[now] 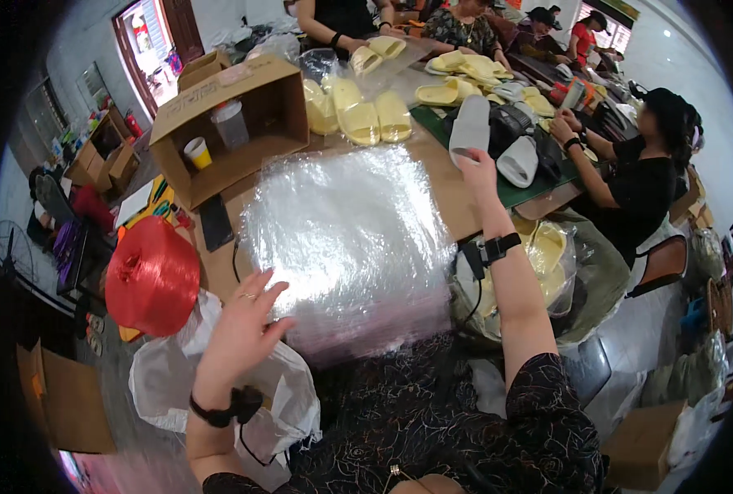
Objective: The recorder is packing pairs of finished slides into plastic bags and then into a larger white sack.
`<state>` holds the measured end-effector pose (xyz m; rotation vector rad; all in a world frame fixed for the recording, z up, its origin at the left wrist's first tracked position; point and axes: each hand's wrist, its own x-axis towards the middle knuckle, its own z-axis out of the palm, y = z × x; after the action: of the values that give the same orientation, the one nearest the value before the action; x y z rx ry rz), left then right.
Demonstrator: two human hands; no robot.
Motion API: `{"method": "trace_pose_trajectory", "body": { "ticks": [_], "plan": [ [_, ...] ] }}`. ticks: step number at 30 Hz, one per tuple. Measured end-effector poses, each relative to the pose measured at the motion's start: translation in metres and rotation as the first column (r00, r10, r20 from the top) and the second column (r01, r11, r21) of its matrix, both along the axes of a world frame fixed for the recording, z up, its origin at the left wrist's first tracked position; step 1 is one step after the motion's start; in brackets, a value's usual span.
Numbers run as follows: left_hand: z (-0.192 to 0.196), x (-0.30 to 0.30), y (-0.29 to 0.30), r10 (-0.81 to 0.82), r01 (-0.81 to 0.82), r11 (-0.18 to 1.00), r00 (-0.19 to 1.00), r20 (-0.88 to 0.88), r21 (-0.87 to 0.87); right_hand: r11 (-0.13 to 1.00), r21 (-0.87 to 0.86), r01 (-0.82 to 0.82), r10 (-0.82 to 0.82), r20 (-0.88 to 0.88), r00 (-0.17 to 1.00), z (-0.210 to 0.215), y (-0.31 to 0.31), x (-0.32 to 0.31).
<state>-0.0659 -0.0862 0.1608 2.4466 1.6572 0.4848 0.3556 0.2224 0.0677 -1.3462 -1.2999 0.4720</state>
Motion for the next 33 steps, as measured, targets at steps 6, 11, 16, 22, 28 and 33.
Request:
{"method": "trace_pose_trajectory", "body": {
  "ticks": [6, 11, 16, 22, 28, 33],
  "plan": [
    [-0.079, 0.047, 0.078, -0.085, 0.087, 0.996, 0.995, 0.057, -0.038, 0.859, -0.051, 0.509, -0.327, 0.710, 0.624, -0.025, 0.013, 0.066],
    [-0.134, 0.054, 0.101, 0.056, -0.056, 0.998, 0.998, 0.003, 0.008, 0.841, 0.074, 0.535, -0.318, 0.869, 0.379, -0.056, 0.026, 0.121],
    [-0.152, 0.052, 0.094, 0.090, -0.096, 0.992, 0.993, 0.073, 0.085, 0.965, 0.126, 0.232, -0.222, 0.861, 0.458, -0.056, 0.023, 0.089],
    [-0.157, 0.055, 0.096, 0.129, -0.133, 0.985, 0.991, 0.048, 0.108, 0.968, 0.112, -0.226, 0.039, 0.819, 0.572, -0.066, -0.031, -0.029],
    [-0.154, 0.056, 0.092, 0.113, -0.129, 0.980, 0.988, 0.108, 0.154, 0.877, 0.142, -0.460, 0.228, 0.718, 0.657, -0.013, -0.058, -0.056],
    [-0.159, 0.052, 0.091, 0.134, -0.145, 0.974, 0.988, 0.073, 0.174, 0.908, 0.418, -0.016, -0.258, 0.590, 0.765, 0.004, -0.005, 0.004]
  ]
}}
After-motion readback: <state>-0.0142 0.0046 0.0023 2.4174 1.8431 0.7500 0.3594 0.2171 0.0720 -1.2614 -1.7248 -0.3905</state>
